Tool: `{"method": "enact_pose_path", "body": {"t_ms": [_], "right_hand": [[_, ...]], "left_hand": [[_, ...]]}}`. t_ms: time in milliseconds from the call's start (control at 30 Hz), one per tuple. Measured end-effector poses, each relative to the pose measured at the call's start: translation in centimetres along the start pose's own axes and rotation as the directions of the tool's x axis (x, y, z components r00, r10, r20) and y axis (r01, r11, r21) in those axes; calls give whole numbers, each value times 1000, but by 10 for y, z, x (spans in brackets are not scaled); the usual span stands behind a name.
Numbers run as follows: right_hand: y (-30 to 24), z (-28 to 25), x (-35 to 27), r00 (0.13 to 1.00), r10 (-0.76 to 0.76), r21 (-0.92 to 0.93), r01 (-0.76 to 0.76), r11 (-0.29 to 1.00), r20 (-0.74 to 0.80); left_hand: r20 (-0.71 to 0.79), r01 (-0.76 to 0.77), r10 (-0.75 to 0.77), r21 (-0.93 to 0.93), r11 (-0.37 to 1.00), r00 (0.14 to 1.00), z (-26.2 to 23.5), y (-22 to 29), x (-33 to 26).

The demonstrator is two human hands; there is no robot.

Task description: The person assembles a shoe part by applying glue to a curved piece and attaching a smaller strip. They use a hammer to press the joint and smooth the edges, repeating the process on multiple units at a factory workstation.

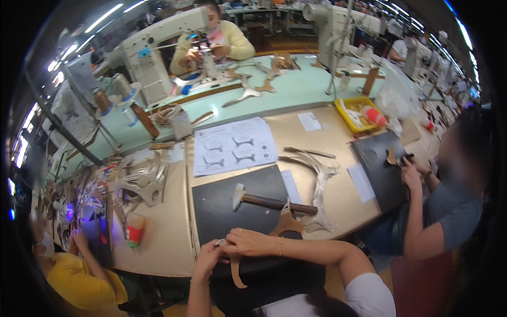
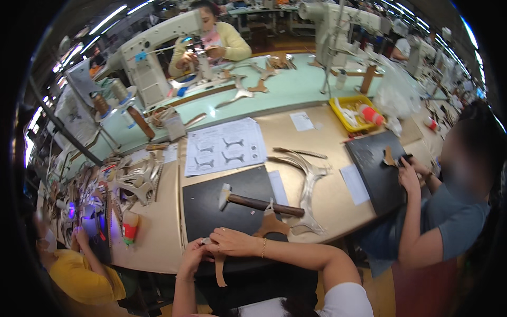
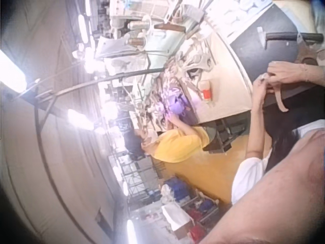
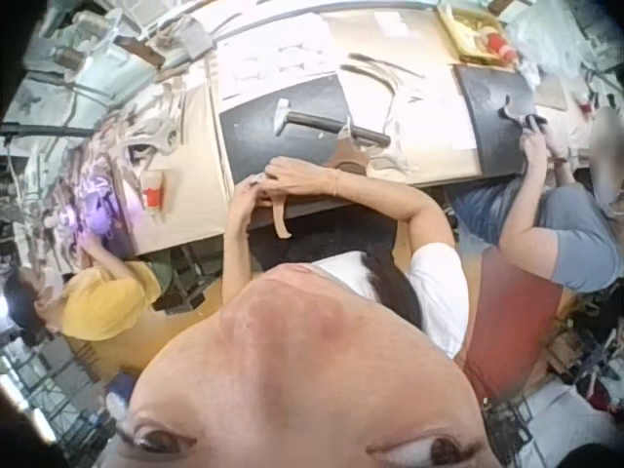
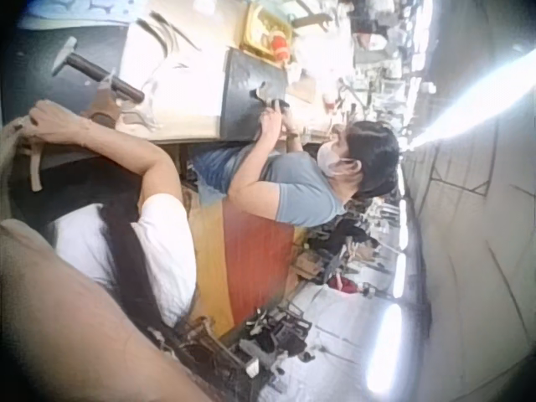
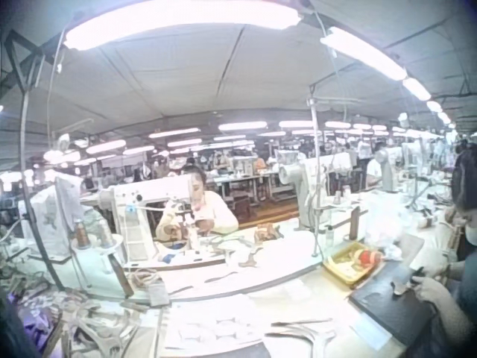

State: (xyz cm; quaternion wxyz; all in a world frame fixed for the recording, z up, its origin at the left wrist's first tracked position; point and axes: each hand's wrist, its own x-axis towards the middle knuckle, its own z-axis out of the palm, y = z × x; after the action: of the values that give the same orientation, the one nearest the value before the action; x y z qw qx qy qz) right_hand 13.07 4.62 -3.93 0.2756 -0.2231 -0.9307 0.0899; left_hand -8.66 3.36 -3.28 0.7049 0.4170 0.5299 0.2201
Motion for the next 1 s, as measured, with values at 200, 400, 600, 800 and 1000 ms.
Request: {"method": "enact_pose_path", "body": {"t_ms": [200,400,600,800,1000], "right_hand": [[1,10,-3,997,48,102,-42,994,-57],[2,11,-4,997,61,147,-53,988,-49],[4,16,-4,989,124,211,-106,972,-78],[5,20,-4,995,88,235,-73,969,-56],[5,14,-1,997,73,187,-65,980,-34]], "left_hand": [[24,-70,69,41,997,997,-3,5,-6],[49,-58,55,64,996,997,-10,1,-4],[72,-79,82,-54,995,994,-11,2,-10],[-67,-42,44,34,999,997,6,0,-12],[-80,-66,75,114,991,994,10,0,-7]]}}
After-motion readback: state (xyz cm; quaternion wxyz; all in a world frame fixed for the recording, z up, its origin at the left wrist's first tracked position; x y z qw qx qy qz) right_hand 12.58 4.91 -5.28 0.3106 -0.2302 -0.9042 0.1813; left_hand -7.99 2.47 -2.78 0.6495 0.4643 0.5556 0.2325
